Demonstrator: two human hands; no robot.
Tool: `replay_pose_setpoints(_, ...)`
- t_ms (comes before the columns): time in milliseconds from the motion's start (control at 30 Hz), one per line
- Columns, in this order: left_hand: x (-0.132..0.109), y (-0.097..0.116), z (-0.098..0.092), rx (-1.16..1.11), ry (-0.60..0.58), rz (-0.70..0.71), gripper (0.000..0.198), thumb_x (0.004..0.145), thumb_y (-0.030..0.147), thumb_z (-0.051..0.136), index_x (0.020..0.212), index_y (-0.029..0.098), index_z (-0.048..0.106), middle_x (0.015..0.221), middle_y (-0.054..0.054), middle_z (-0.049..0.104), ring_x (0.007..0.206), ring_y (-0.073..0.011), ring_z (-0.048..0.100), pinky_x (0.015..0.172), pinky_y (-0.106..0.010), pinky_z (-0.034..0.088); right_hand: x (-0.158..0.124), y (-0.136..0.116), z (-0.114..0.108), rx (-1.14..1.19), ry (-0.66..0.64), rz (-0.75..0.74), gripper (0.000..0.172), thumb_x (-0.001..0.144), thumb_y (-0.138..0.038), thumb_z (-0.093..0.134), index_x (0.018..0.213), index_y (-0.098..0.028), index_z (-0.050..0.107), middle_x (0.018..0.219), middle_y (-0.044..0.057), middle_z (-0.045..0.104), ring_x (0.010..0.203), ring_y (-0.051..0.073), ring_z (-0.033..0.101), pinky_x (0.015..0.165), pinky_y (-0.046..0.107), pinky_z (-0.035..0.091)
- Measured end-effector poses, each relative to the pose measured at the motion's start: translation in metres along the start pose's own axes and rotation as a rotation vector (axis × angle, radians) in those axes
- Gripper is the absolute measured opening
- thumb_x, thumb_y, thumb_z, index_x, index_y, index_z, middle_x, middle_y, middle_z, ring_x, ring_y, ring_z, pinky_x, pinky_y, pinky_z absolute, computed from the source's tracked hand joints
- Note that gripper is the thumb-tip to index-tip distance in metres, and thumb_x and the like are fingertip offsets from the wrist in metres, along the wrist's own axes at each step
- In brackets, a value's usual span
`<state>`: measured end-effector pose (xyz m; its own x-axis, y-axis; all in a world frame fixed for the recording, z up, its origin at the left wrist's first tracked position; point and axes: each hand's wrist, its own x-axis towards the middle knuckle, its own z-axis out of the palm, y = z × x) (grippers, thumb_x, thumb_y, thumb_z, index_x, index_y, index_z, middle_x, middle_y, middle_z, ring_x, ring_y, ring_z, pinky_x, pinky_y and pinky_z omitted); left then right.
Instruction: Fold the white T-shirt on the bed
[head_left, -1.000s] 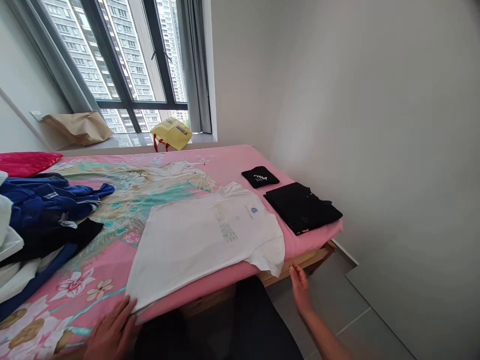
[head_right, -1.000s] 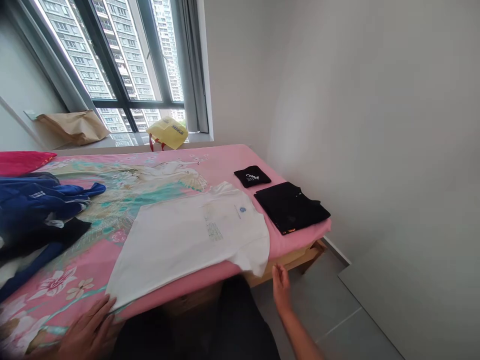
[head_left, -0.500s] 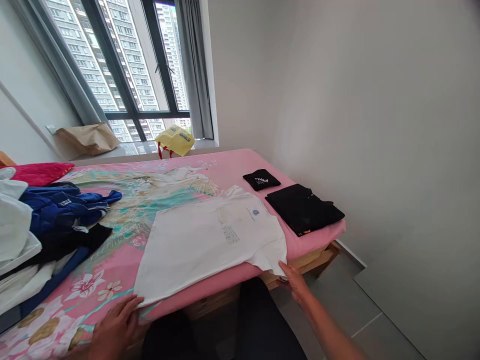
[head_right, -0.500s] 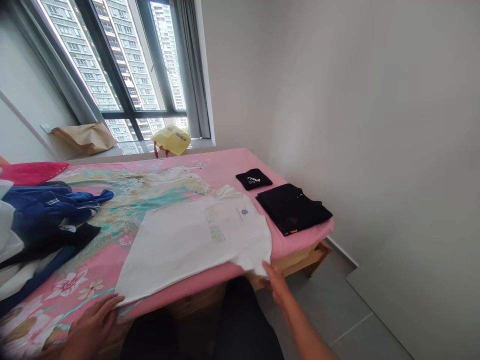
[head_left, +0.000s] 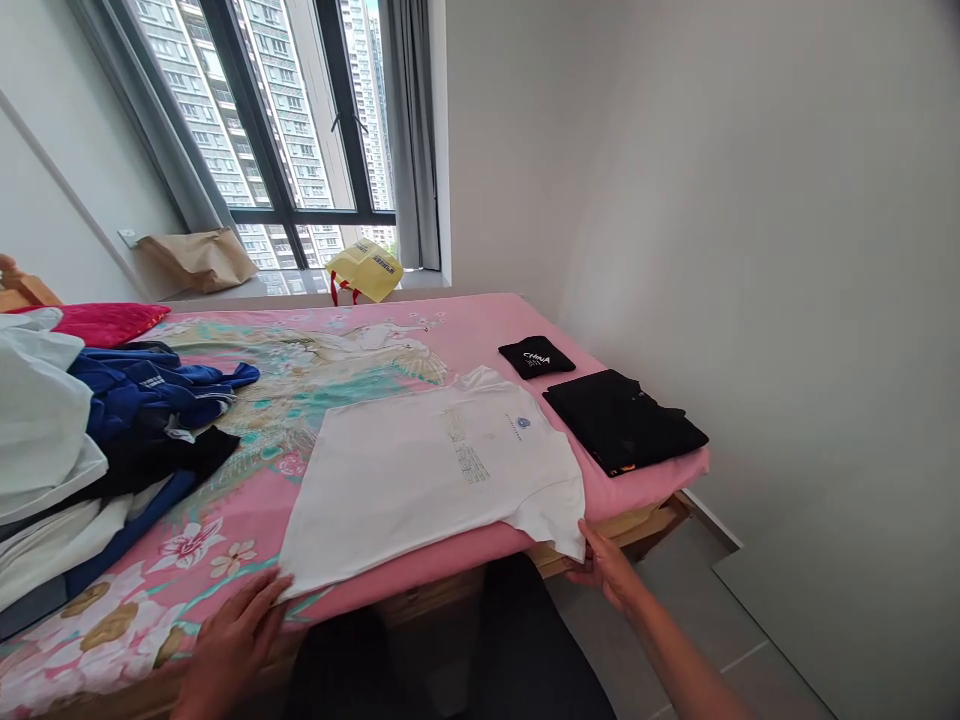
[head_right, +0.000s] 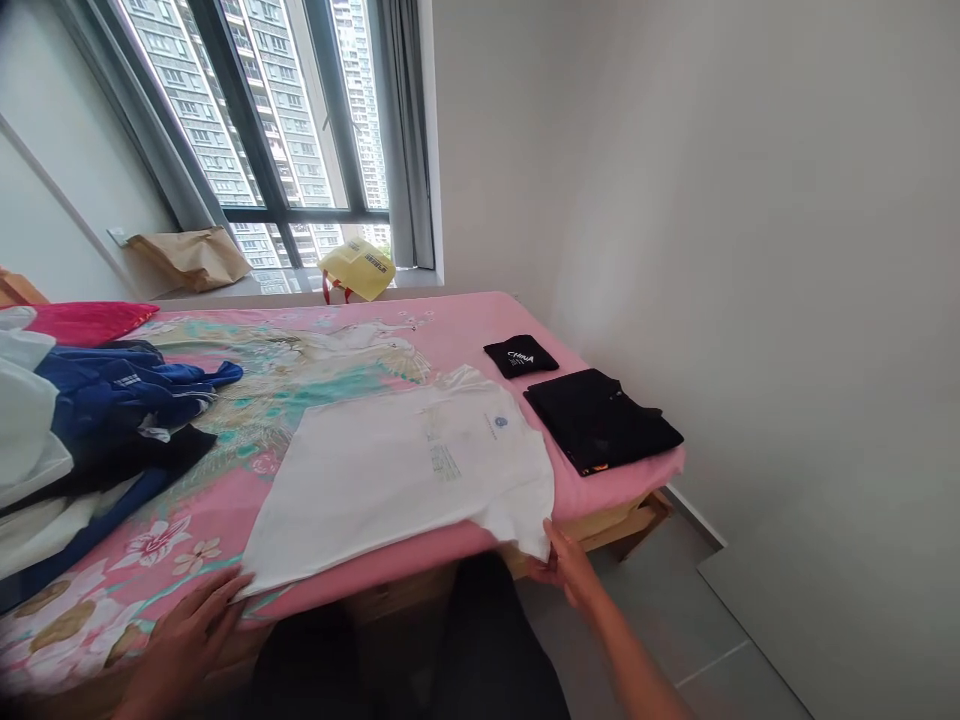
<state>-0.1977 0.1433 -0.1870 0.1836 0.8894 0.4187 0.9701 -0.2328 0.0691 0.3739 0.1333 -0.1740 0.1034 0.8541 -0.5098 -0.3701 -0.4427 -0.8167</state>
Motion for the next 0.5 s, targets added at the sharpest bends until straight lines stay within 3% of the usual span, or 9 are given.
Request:
replay_pose_setpoints(100, 0.003, -0.001, -0.002, -0.013, 0.011, 0.024, 0.038, 0.086, 0.043, 0.041, 0.109, 0.025, 0.065, 0.119, -0.008, 0.063, 0.109, -0.0248, 0.058, 0.091, -0.041, 0.046, -0.001, 0.004, -0.005, -0.006, -0.021, 0.005, 0.043, 0.075, -0.056, 0.063, 0.095, -0.018, 0.062, 0.082, 0.004, 0.065, 0.072, 0.016, 0.063, 0.063, 0.03, 0.054)
replay_pose_setpoints(300, 0.0, 0.005, -0.008, -0.042, 0.012, -0.01, 0.033, 0.085, 0.043, 0.044, 0.107, 0.027, 0.065, 0.117, -0.005, 0.064, 0.108, -0.0244, 0.059, 0.088, -0.039, 0.048, -0.003, 0.004, -0.002, -0.016, -0.008, 0.011, 0.036, 0.068, -0.049, 0.071, 0.083, -0.017, 0.062, 0.076, 0.003, 0.064, 0.066, 0.015, 0.063, 0.062, 0.03, 0.055)
replay_pose_setpoints(500, 0.008, 0.008, -0.013, -0.214, 0.026, -0.095, 0.03, 0.081, 0.047, 0.052, 0.095, 0.024, 0.066, 0.115, -0.006, 0.064, 0.107, -0.023, 0.058, 0.096, -0.039, 0.046, 0.006, -0.029, 0.005, 0.006, 0.071, -0.115, 0.036, 0.059, -0.045, 0.077, 0.074, -0.021, 0.054, 0.061, -0.002, 0.056, 0.059, 0.017, 0.059, 0.053, 0.03, 0.053)
